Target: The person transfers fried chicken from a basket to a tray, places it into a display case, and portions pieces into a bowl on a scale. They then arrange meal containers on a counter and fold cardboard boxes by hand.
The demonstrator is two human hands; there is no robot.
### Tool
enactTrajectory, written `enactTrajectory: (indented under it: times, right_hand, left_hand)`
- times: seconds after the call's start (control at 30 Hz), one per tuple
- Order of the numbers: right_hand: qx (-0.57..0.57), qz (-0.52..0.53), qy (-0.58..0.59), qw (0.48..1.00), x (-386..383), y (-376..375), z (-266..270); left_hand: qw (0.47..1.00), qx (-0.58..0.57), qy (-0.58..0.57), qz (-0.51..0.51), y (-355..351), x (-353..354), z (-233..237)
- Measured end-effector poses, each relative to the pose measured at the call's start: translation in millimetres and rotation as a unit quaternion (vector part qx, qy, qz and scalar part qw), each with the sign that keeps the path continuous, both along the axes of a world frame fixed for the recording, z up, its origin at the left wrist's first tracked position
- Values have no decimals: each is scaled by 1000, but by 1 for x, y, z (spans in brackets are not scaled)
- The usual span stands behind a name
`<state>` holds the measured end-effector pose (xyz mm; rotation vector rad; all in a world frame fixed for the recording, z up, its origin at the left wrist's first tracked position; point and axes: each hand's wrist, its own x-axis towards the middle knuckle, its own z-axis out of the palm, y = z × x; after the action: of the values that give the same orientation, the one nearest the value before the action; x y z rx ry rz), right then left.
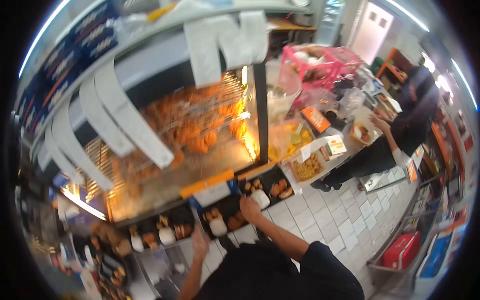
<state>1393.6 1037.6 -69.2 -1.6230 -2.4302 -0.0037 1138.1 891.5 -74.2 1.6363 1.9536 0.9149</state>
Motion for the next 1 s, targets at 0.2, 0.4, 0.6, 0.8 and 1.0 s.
enactTrajectory:
  times: [0.2,0.4,0.6,0.8,1.0]
  right_hand:
    - [43,85,-80,992,7,31,5]
    - [-113,129,-10,985,11,60,42]
    - [-227,249,32,941,26,85,45]
    - [-241,319,83,913,45,76,60]
    - [-220,349,80,907,45,12,72]
  left_hand:
    - [983,94,147,49,33,-4,9]
    - [988,25,140,62,28,-12,-2]
    - [975,-60,214,-11,24,-12,-13]
    - [945,-214,217,-115,21,-7,40]
    - [953,-268,113,-84,22,-4,44]
